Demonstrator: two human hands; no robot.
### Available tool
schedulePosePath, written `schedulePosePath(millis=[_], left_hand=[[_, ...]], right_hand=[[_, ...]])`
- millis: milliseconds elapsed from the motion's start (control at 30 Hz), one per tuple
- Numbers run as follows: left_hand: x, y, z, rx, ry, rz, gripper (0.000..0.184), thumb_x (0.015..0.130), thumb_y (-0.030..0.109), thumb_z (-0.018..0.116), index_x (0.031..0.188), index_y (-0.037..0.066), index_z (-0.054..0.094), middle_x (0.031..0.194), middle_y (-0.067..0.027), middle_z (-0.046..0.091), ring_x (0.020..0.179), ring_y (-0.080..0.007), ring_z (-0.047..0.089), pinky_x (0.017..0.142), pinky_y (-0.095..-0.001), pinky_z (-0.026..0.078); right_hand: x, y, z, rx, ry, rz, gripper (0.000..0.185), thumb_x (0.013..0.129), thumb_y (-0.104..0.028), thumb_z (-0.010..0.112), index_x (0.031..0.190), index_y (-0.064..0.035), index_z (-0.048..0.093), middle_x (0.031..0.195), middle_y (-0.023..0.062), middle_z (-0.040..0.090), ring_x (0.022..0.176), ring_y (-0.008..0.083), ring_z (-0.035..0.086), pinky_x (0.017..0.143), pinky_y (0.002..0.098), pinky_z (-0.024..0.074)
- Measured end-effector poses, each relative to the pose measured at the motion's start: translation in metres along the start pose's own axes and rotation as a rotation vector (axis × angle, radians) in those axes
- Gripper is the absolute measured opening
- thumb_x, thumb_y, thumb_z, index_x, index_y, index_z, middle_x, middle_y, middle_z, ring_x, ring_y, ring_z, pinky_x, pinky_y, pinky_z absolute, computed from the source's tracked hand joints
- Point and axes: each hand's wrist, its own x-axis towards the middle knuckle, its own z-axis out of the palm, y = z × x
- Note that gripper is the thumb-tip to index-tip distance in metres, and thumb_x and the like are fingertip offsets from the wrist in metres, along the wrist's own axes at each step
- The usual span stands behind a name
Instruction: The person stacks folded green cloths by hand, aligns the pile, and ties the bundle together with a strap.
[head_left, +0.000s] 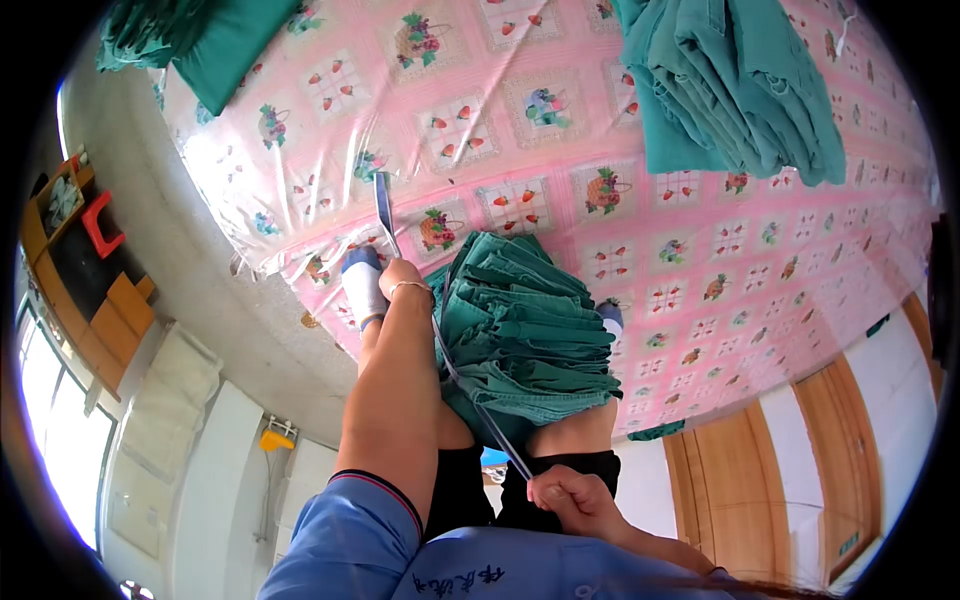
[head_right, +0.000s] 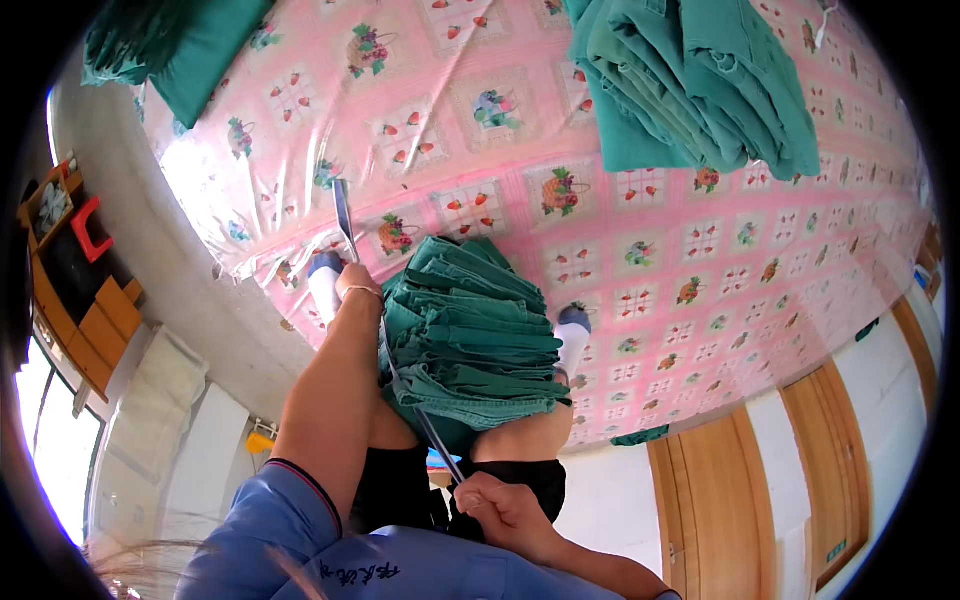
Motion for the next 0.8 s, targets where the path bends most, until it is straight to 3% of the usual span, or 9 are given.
schedulePosePath(millis=[100,233,300,367,433,567,633,700,800], left_hand=[[0.015,0.015,0.002,-0.085,0.078,0.007,0.025,0.095,0.018,0.052,0.098,0.009,0.075,0.103,-0.0118,0.072,0.097,-0.0259,0.071,0.078,-0.0343,0.057],[0.047,0.015,0.025,-0.212,0.122,-0.104,0.025,0.094,0.017,0.051,0.105,0.009,0.072,0.103,-0.0119,0.072,0.097,-0.0259,0.071,0.080,-0.0346,0.056],[0.053,0.010,0.026,-0.571,0.125,-0.146,0.019,0.095,0.017,0.050,0.100,0.010,0.066,0.091,-0.0081,0.063,0.083,-0.0228,0.061,0.070,-0.0330,0.049],[0.057,0.009,0.027,-1.294,0.044,-0.216,0.015,0.096,0.018,0.048,0.085,0.011,0.057,0.068,-0.0012,0.043,0.055,-0.0168,0.041,0.048,-0.0294,0.033],[0.059,-0.004,0.026,-1.821,-0.258,-0.128,0.017,0.097,0.022,0.049,0.087,0.010,0.055,0.062,-0.0001,0.043,0.044,-0.0160,0.040,0.039,-0.0289,0.033],[0.043,-0.066,-0.001,-2.100,-0.916,0.375,0.033,0.101,0.035,0.048,0.115,0.007,0.058,0.085,-0.0087,0.064,0.068,-0.0209,0.059,0.061,-0.0335,0.053],[-0.053,-0.056,-0.067,-1.959,-0.574,0.094,0.036,0.101,0.035,0.048,0.120,0.006,0.057,0.095,-0.0106,0.065,0.088,-0.0215,0.064,0.075,-0.0347,0.054],[-0.071,-0.067,-0.053,-1.806,-0.679,0.125,0.038,0.102,0.036,0.048,0.126,0.007,0.055,0.112,-0.0099,0.063,0.116,-0.0213,0.057,0.093,-0.0380,0.048],[-0.100,-0.072,-0.035,-1.627,-0.769,0.409,0.037,0.098,0.037,0.055,0.128,0.014,0.056,0.109,0.0010,0.062,0.104,-0.0115,0.054,0.097,-0.0378,0.041]], right_hand=[[0.004,0.007,-0.005,0.038,-0.004,-0.013,0.015,0.101,-0.012,0.050,0.094,-0.0005,0.058,0.082,0.0048,0.054,0.073,0.0119,0.051,0.070,0.0256,0.0449],[0.005,0.001,-0.003,0.020,0.012,-0.046,0.018,0.102,-0.014,0.050,0.092,-0.0015,0.058,0.080,0.0045,0.053,0.073,0.0119,0.052,0.069,0.0252,0.0448],[0.007,-0.008,-0.005,-0.017,0.012,0.002,0.021,0.103,-0.016,0.046,0.093,-0.0006,0.056,0.076,0.0028,0.051,0.069,0.0110,0.049,0.071,0.0255,0.0452],[0.009,0.006,-0.010,0.124,0.029,0.031,0.022,0.104,-0.016,0.043,0.094,-0.0002,0.055,0.074,0.0020,0.050,0.067,0.0108,0.048,0.074,0.0261,0.0458],[0.013,0.003,-0.016,0.203,-0.005,-0.006,0.022,0.105,-0.015,0.040,0.094,-0.0007,0.053,0.073,0.0018,0.050,0.067,0.0112,0.050,0.085,0.0306,0.0476],[0.020,0.005,-0.028,0.201,-0.076,-0.087,0.022,0.105,-0.015,0.039,0.094,-0.0008,0.053,0.074,0.0033,0.053,0.074,0.0144,0.058,0.094,0.0367,0.0475],[0.024,0.009,-0.027,0.232,-0.130,-0.110,0.022,0.105,-0.015,0.040,0.098,0.0000,0.054,0.076,0.0040,0.056,0.077,0.0160,0.060,0.095,0.0370,0.0472],[0.022,0.019,-0.029,0.173,-0.143,-0.115,0.020,0.100,-0.011,0.051,0.116,0.0004,0.056,0.104,0.0107,0.061,0.097,0.0206,0.061,0.097,0.0371,0.0468],[0.015,0.001,-0.022,-0.231,-0.067,-0.203,0.035,0.092,-0.008,0.061,0.127,-0.0020,0.054,0.122,0.0142,0.056,0.112,0.0259,0.057,0.096,0.0374,0.0466]])
